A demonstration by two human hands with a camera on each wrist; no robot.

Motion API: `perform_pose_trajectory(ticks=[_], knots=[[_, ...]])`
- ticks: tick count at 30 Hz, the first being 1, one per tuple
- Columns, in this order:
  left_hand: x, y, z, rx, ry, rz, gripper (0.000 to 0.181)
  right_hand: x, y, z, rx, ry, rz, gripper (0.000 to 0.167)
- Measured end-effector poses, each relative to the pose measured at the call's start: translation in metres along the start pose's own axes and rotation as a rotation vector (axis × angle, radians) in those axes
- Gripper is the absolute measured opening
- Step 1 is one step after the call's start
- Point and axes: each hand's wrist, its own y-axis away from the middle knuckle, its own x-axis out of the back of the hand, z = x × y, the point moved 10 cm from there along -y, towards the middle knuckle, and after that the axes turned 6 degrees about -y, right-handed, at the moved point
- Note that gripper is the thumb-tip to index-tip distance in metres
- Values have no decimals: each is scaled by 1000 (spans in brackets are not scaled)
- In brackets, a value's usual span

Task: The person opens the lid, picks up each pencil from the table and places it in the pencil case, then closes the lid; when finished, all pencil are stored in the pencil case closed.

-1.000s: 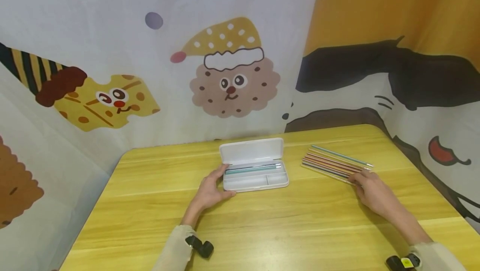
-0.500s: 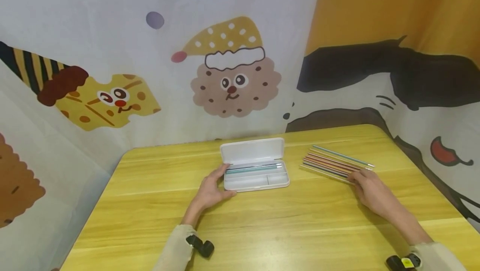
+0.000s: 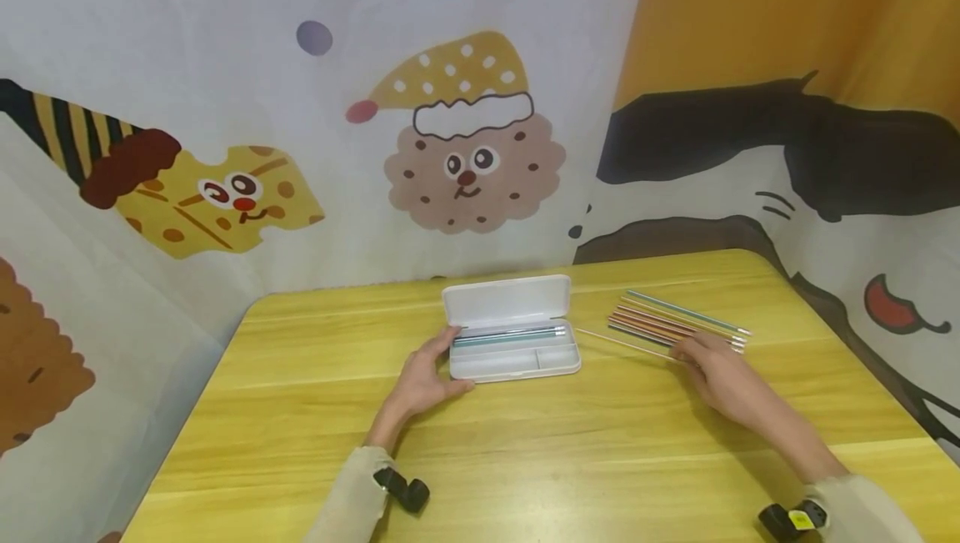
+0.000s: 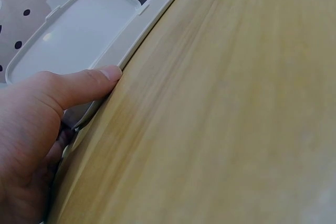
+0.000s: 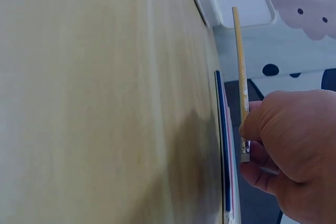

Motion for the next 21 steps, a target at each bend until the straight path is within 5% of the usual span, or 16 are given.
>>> perform_pose_trajectory(ticks=[21], knots=[[0,0,-2,0,-1,3,94,-13,-32,-23,58,-72,-19,38]])
